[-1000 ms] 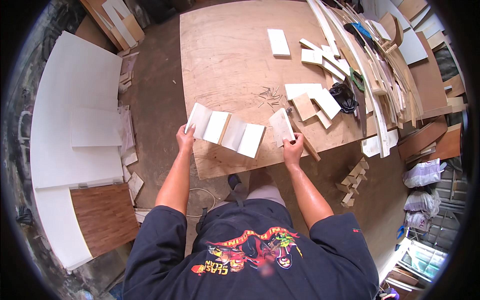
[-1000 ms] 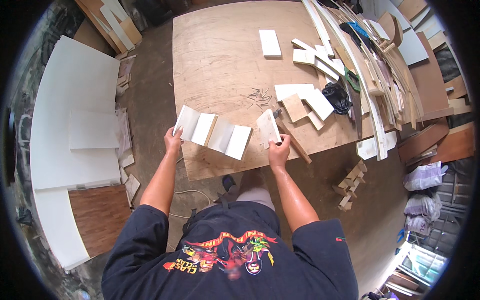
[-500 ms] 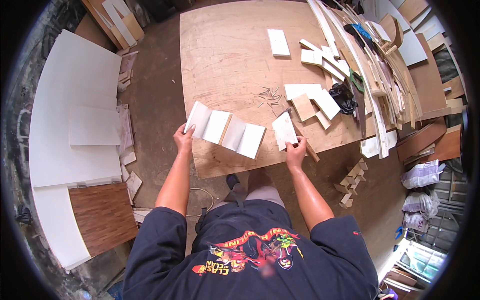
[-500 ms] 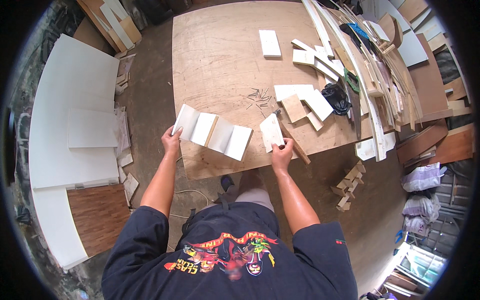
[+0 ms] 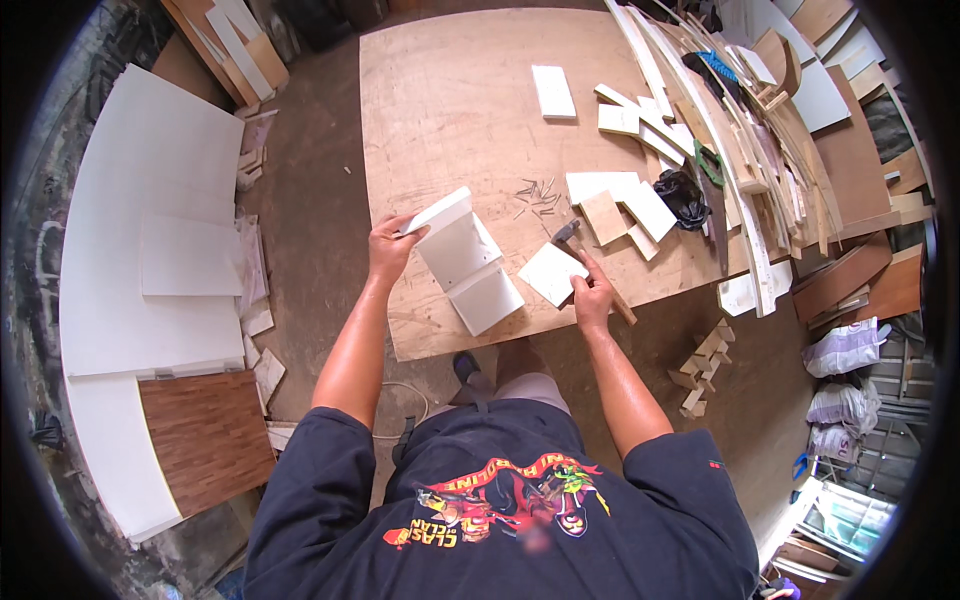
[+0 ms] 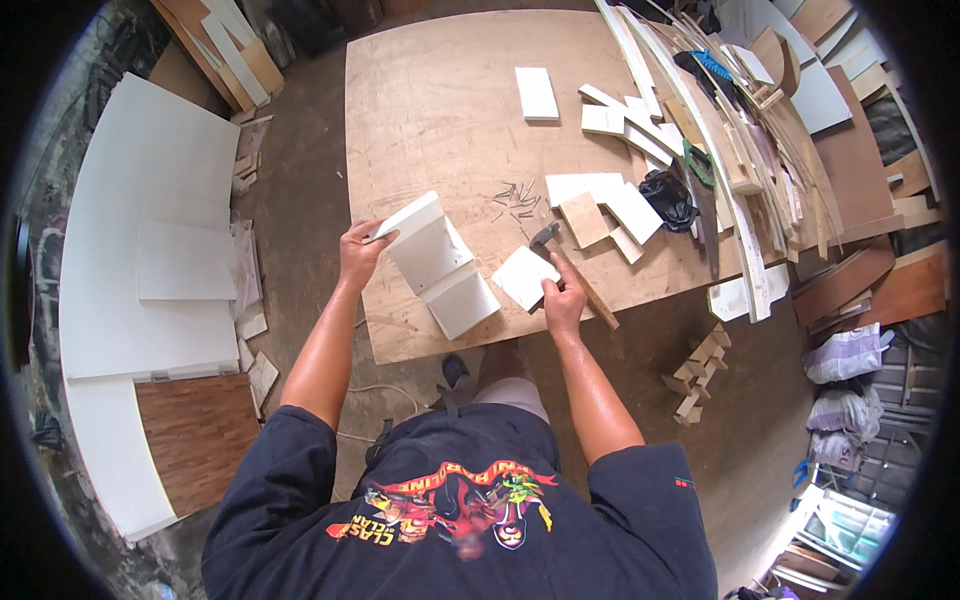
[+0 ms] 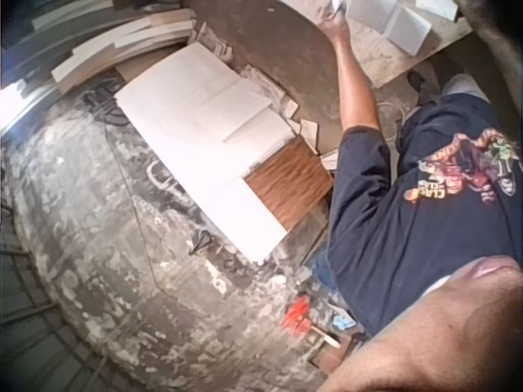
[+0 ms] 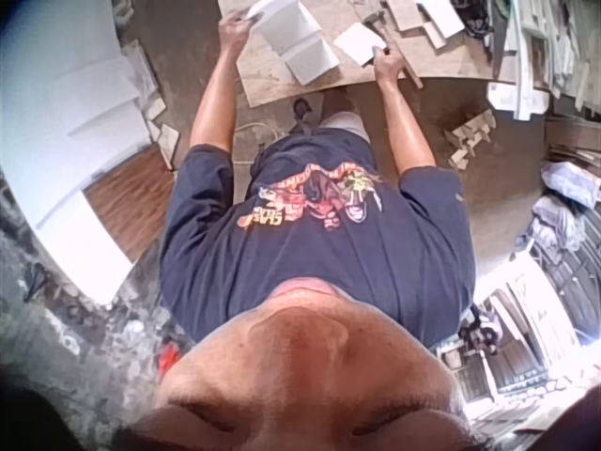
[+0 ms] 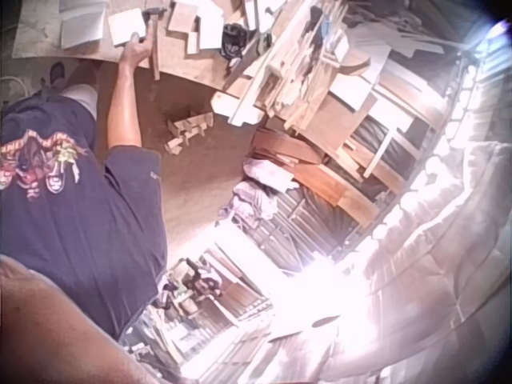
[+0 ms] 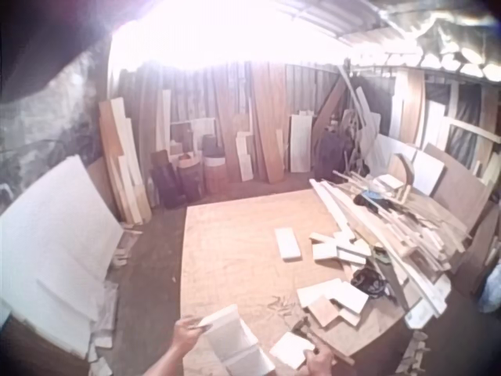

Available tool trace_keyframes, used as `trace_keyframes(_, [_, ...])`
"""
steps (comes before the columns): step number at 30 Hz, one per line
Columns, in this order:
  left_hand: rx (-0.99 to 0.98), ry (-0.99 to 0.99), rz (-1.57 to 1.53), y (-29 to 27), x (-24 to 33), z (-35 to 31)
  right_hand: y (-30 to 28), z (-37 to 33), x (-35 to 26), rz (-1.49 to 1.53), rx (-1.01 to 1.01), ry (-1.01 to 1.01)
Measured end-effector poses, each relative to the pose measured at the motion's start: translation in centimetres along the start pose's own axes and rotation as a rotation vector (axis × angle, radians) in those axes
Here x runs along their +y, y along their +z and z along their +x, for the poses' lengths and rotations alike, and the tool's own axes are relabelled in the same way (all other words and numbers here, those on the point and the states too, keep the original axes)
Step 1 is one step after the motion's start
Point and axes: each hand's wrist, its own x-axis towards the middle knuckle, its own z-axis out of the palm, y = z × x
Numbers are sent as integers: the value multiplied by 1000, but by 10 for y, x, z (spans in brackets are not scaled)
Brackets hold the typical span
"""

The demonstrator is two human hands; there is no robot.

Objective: The person assembles a small wooden shelf by aligning pieces of wood, marking positions, and hammering nails into the joints.

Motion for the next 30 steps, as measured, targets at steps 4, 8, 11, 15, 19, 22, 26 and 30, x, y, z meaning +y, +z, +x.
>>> trace_keyframes(4, [-133, -85, -181, 11, -1, 12, 2, 4, -6, 55, -98, 80])
trace_keyframes(8, [-165, -148, -313, 22, -1, 15, -1, 8, -50, 36, -247, 199])
trace_keyframes(11, [-101, -134, -395, 30, -4, 15, -9, 17, -48, -175, -338, 18])
trace_keyframes(15, [-34, -139, -428, 38, -16, 15, -15, 27, -71, -245, -447, -171])
trace_keyframes(19, [-21, -129, -421, 43, -14, 14, -16, 42, -105, -514, -418, -422])
trace_keyframes(22, [-12, -117, -415, 42, -12, 13, -8, 60, -133, -554, -287, -825])
trace_keyframes(26, [28, -295, -418, 52, -4, 12, 5, 80, -155, -488, -358, -682])
trace_keyframes(30, [23, -246, -546, 55, -12, 10, 29, 99, -172, -465, -411, -668])
